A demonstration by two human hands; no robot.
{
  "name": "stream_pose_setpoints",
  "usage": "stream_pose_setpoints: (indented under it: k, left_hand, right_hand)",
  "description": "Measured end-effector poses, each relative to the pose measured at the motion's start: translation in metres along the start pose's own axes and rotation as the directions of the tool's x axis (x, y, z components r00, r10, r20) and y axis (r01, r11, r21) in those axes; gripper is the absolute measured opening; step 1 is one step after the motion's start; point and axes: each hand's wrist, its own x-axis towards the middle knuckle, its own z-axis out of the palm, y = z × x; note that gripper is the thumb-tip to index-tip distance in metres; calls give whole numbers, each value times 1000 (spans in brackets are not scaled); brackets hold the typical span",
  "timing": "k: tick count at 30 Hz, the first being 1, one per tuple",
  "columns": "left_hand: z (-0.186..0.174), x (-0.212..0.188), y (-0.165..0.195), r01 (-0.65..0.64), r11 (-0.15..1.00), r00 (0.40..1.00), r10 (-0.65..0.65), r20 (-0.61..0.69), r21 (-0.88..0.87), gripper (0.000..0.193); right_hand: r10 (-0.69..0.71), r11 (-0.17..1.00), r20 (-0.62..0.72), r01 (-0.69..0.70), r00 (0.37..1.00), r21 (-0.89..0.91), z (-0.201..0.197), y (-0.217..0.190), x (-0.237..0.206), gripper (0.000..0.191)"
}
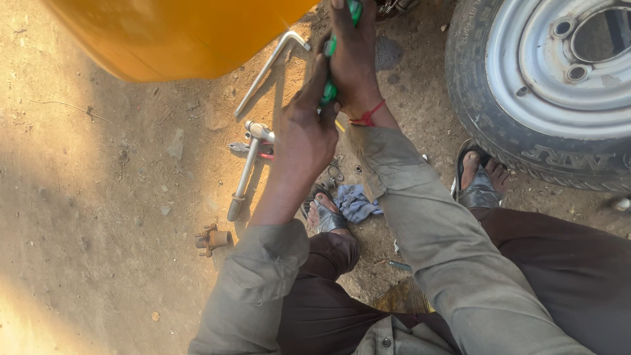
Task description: The person sits on the ground and uses a screwdriver to work on a component under the yellow body of a vehicle. They then wipe the tire with a cloth and continue using the screwdriver on the vehicle's undercarriage.
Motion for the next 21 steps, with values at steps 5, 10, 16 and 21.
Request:
stream_pose_setpoints:
  k: [5, 10, 16, 21]
  left_hand:
    - [-4, 0, -4, -34, 999, 999, 34, -17, 12, 65]
    - [-14, 1, 6, 105, 994, 994, -104, 24, -33, 63]
    - [-16, -2, 10, -2, 999, 1000, 2, 1, 37, 64]
    - [-5, -5, 1, -67, 996, 998, 67, 0, 59, 63]
  right_hand:
    - [58, 994, 27, -60, 998, 88, 7, 4, -3, 36]
    - [35, 997, 101, -28, 994, -72, 13, 5, 9, 29]
    - [-5, 1000, 46, 6, 999, -17, 21, -6, -3, 33]
    - [-5, 999, 1, 5, 1000, 43, 13, -11, -13, 39]
